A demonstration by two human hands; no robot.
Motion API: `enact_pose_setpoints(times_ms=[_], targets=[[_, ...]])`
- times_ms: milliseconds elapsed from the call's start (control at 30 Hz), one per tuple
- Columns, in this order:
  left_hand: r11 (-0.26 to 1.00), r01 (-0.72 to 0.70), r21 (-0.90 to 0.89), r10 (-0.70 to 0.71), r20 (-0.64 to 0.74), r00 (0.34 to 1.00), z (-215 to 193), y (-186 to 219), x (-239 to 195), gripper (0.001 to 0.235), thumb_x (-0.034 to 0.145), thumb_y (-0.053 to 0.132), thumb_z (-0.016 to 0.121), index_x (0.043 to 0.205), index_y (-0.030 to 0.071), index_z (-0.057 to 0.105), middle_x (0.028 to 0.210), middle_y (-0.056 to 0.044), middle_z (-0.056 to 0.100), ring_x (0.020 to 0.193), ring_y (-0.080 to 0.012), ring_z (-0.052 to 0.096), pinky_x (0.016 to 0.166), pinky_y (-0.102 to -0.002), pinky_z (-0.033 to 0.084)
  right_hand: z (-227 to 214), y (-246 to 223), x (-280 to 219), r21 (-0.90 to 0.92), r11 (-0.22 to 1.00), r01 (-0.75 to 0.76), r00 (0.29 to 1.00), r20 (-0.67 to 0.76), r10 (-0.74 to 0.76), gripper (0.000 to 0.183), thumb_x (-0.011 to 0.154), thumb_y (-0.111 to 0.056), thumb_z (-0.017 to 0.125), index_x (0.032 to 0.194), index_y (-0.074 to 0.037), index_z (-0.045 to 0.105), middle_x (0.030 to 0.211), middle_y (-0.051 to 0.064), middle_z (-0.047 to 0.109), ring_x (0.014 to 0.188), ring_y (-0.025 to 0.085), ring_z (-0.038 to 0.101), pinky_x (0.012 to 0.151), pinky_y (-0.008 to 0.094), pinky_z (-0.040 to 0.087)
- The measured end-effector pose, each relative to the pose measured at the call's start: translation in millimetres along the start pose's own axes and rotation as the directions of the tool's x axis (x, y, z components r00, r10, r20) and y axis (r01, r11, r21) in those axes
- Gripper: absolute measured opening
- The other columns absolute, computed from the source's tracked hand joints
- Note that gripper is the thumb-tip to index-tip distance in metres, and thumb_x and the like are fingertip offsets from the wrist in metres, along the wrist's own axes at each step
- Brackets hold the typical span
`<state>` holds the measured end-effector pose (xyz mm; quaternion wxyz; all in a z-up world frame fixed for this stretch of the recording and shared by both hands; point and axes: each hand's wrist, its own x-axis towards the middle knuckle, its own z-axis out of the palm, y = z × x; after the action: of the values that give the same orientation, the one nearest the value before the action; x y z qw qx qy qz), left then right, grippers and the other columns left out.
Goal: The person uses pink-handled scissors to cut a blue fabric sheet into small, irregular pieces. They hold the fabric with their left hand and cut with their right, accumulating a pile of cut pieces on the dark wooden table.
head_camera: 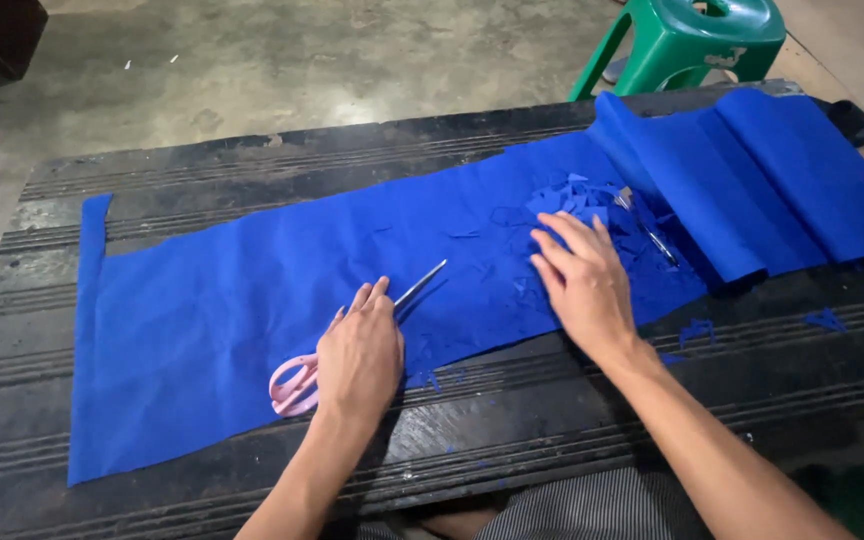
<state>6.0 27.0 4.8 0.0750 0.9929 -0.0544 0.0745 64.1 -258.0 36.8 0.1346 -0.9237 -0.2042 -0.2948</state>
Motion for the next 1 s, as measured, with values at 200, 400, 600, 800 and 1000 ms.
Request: enact_pose_setpoints(times_ms=[200, 400, 600, 800, 1000], targets=[[0.978, 0.197, 0.071, -0.196, -0.028, 0.98, 2.9, 18.6, 1.8, 0.028, 0.093, 0.025, 0.053, 0.112, 0.006, 0.063, 0.153, -0.012, 0.056, 0.143, -0.0368, 0.051, 0.106, -0.055, 0.051, -4.4, -66.6, -9.2, 0.233, 0.972, 0.005, 0.971, 0.233, -0.061, 0.04, 0.102, -0.031, 0.06, 0.139, -0.015, 0.064, 0.147, 0.009, 0.061, 0.139, 0.031, 0.054, 0.118, 0.048, 0.038], [0.968, 0.249, 0.003, -0.249, 0.044, 0.967, -0.2, 6.0, 15.0, 0.042, 0.098, 0.043, 0.056, 0.113, 0.004, 0.063, 0.158, -0.012, 0.051, 0.145, -0.0437, 0.045, 0.108, -0.067, 0.042, 0.3, -104.0, -19.1, 0.188, 0.962, -0.2, 0.932, 0.339, 0.128, 0.044, 0.105, -0.028, 0.055, 0.143, -0.007, 0.06, 0.152, 0.015, 0.055, 0.142, 0.037, 0.048, 0.111, 0.049, 0.045], [0.963, 0.267, 0.027, -0.268, 0.082, 0.96, -10.1, -12.7, 33.3, 0.049, 0.095, 0.046, 0.064, 0.123, 0.005, 0.063, 0.156, -0.006, 0.054, 0.146, -0.0372, 0.046, 0.109, -0.067, 0.041, 21.6, -127.9, -17.8, 0.114, 0.968, -0.225, 0.945, 0.266, 0.189, 0.042, 0.107, -0.026, 0.054, 0.142, -0.003, 0.06, 0.152, 0.018, 0.054, 0.142, 0.038, 0.049, 0.109, 0.048, 0.046], [0.976, 0.216, 0.039, -0.218, 0.046, 0.975, -21.6, 12.4, 28.4, 0.047, 0.097, 0.038, 0.066, 0.129, 0.004, 0.057, 0.158, -0.011, 0.051, 0.147, -0.038, 0.043, 0.103, -0.069, 0.046, 15.6, -116.2, -2.6, 0.205, 0.976, -0.068, 0.973, 0.23, 0.019, 0.038, 0.107, -0.022, 0.053, 0.141, -0.009, 0.062, 0.152, 0.011, 0.056, 0.144, 0.032, 0.048, 0.118, 0.047, 0.037], [0.961, 0.263, -0.086, -0.248, 0.154, 0.956, -22.8, 27.9, 26.6, 0.063, 0.087, 0.048, 0.076, 0.125, 0.001, 0.062, 0.159, -0.01, 0.05, 0.149, -0.0449, 0.038, 0.106, -0.074, 0.04, 26.2, -59.0, -8.2, 0.169, 0.985, -0.037, 0.964, 0.267, -0.01, 0.044, 0.108, -0.027, 0.048, 0.15, -0.016, 0.055, 0.156, 0.007, 0.053, 0.145, 0.031, 0.046, 0.117, 0.047, 0.037]])
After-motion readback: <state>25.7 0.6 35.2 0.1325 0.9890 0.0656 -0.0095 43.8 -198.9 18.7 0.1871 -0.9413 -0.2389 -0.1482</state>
